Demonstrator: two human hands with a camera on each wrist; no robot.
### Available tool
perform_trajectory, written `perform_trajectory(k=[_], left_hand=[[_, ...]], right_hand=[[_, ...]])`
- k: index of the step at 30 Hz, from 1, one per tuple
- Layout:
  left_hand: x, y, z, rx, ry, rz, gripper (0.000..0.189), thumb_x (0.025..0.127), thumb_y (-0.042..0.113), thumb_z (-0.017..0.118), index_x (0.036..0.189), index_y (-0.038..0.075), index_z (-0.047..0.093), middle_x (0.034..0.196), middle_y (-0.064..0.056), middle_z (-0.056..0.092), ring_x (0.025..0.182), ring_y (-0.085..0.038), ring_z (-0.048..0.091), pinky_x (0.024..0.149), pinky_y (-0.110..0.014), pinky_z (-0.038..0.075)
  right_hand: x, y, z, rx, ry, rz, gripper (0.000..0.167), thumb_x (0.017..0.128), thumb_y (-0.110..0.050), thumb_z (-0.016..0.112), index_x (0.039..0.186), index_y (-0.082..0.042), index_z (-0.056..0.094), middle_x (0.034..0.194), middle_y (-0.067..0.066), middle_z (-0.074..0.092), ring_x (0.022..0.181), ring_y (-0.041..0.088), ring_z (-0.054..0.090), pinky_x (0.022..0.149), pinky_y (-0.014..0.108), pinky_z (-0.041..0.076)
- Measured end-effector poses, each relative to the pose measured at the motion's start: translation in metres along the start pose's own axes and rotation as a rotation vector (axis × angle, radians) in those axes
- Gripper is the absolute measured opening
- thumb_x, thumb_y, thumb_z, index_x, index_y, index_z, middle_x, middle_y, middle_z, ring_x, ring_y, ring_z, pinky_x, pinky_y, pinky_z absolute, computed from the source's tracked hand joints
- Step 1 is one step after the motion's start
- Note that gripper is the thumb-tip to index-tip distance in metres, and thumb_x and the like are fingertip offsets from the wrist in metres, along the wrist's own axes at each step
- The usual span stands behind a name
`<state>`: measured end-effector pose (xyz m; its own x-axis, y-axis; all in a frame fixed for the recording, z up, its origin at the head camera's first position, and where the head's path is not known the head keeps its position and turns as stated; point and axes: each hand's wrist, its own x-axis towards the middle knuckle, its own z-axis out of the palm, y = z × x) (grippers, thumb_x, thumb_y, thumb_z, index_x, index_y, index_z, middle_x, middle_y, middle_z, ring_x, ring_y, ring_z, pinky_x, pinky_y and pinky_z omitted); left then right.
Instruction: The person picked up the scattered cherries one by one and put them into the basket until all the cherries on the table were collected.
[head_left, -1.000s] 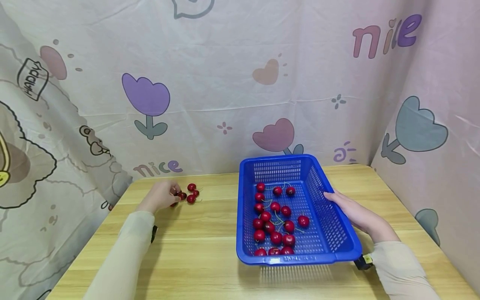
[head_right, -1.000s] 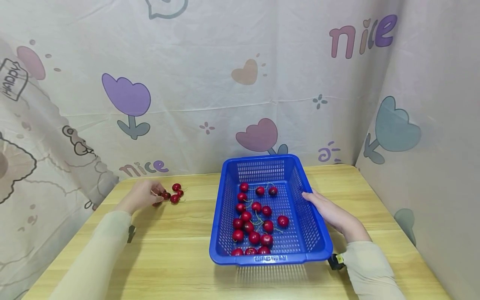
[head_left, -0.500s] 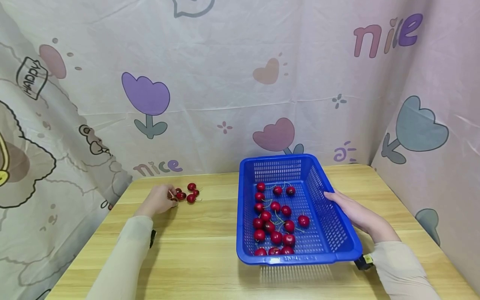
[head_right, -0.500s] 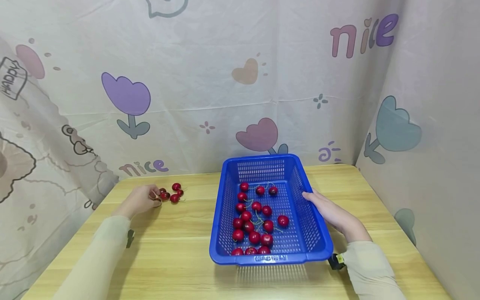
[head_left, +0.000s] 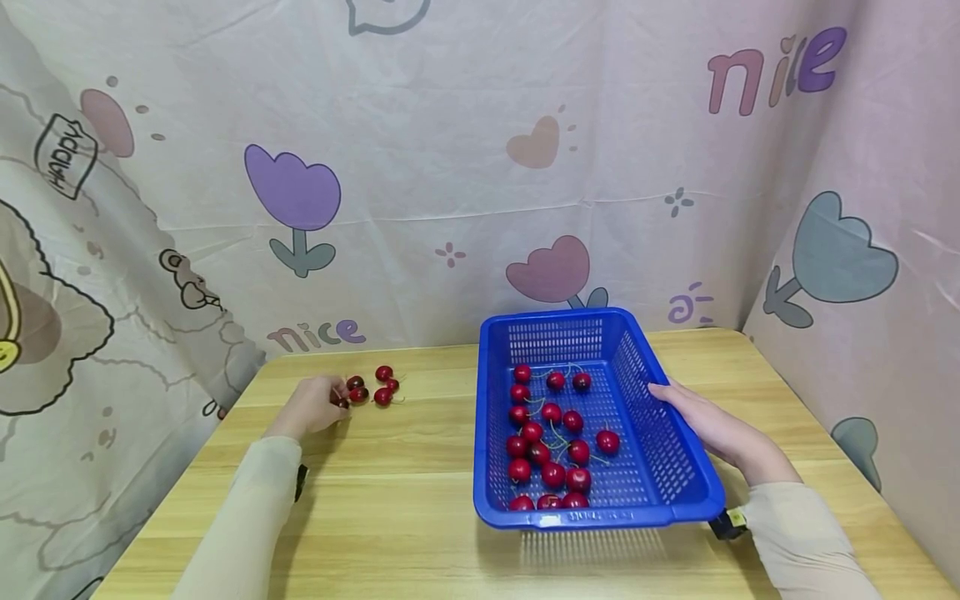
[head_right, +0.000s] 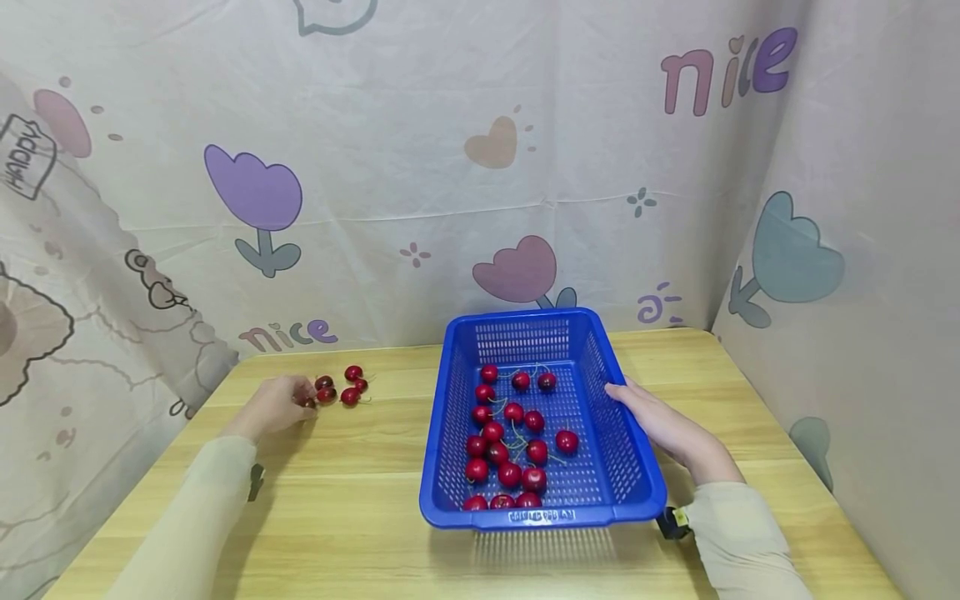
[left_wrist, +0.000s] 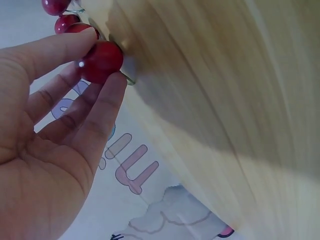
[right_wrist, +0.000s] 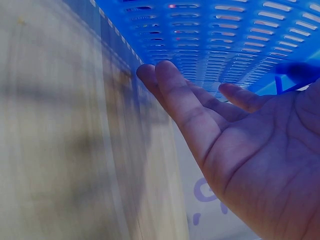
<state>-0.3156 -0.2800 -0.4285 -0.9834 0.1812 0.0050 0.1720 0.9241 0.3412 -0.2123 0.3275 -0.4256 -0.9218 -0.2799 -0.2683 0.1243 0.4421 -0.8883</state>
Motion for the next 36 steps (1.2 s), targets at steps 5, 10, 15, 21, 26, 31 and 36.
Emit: perform_trajectory(k=[5, 10, 15, 21, 26, 31, 36], left_hand=[[-0.002, -0.004, 0.001, -0.002, -0.005, -0.007, 0.021, 0.084, 0.003, 0.084, 0.099, 0.001, 0.069, 0.092, -0.014, 0.071, 0.084, -0.026, 0.062, 0.082, -0.048, 0.055], [-0.005, -0.010, 0.001, -0.015, 0.008, 0.004, 0.020, 0.085, 0.004, 0.084, 0.098, 0.002, 0.069, 0.090, -0.013, 0.071, 0.083, -0.025, 0.062, 0.081, -0.047, 0.054], [-0.009, -0.012, 0.000, -0.035, 0.022, 0.010, 0.021, 0.085, 0.004, 0.084, 0.098, 0.003, 0.069, 0.090, -0.012, 0.073, 0.084, -0.025, 0.064, 0.082, -0.047, 0.054], [-0.012, -0.013, -0.003, -0.042, 0.045, 0.021, 0.021, 0.085, 0.007, 0.085, 0.100, 0.003, 0.070, 0.091, -0.011, 0.073, 0.084, -0.024, 0.064, 0.080, -0.046, 0.054], [-0.015, -0.012, -0.006, -0.027, 0.060, 0.031, 0.019, 0.086, 0.007, 0.085, 0.099, 0.004, 0.070, 0.090, -0.009, 0.072, 0.083, -0.024, 0.063, 0.079, -0.045, 0.053], [-0.018, -0.008, -0.011, -0.026, 0.065, 0.036, 0.020, 0.087, 0.008, 0.083, 0.102, 0.003, 0.071, 0.095, -0.013, 0.073, 0.087, -0.027, 0.065, 0.084, -0.051, 0.055], [-0.022, -0.003, -0.016, -0.029, 0.068, 0.033, 0.021, 0.089, 0.009, 0.083, 0.105, 0.002, 0.071, 0.098, -0.014, 0.074, 0.090, -0.029, 0.067, 0.086, -0.055, 0.056]], right_hand=[[0.000, 0.001, 0.000, -0.005, 0.000, -0.002, 0.081, 0.114, -0.057, 0.031, 0.173, -0.015, -0.003, 0.162, 0.037, 0.039, 0.125, 0.036, 0.069, 0.106, 0.062, 0.058], [0.001, 0.002, -0.001, -0.004, -0.004, -0.004, 0.081, 0.114, -0.057, 0.031, 0.173, -0.015, -0.003, 0.162, 0.037, 0.038, 0.125, 0.036, 0.069, 0.106, 0.062, 0.058], [0.002, 0.003, -0.001, -0.001, -0.006, -0.007, 0.081, 0.114, -0.057, 0.031, 0.173, -0.015, -0.004, 0.162, 0.037, 0.038, 0.125, 0.036, 0.070, 0.105, 0.061, 0.058], [0.002, 0.003, -0.001, -0.015, 0.001, -0.004, 0.081, 0.114, -0.058, 0.030, 0.173, -0.015, -0.003, 0.163, 0.036, 0.038, 0.128, 0.037, 0.068, 0.108, 0.063, 0.055], [0.002, 0.004, -0.002, -0.013, -0.001, -0.004, 0.082, 0.113, -0.058, 0.031, 0.173, -0.014, -0.003, 0.163, 0.036, 0.038, 0.129, 0.038, 0.067, 0.109, 0.063, 0.055], [0.001, 0.004, -0.002, -0.017, -0.001, 0.005, 0.082, 0.113, -0.059, 0.031, 0.173, -0.014, -0.003, 0.164, 0.036, 0.037, 0.130, 0.038, 0.066, 0.110, 0.064, 0.054], [0.002, 0.004, -0.002, -0.018, -0.002, 0.004, 0.083, 0.113, -0.059, 0.031, 0.173, -0.014, -0.004, 0.164, 0.036, 0.036, 0.130, 0.038, 0.066, 0.111, 0.064, 0.054]])
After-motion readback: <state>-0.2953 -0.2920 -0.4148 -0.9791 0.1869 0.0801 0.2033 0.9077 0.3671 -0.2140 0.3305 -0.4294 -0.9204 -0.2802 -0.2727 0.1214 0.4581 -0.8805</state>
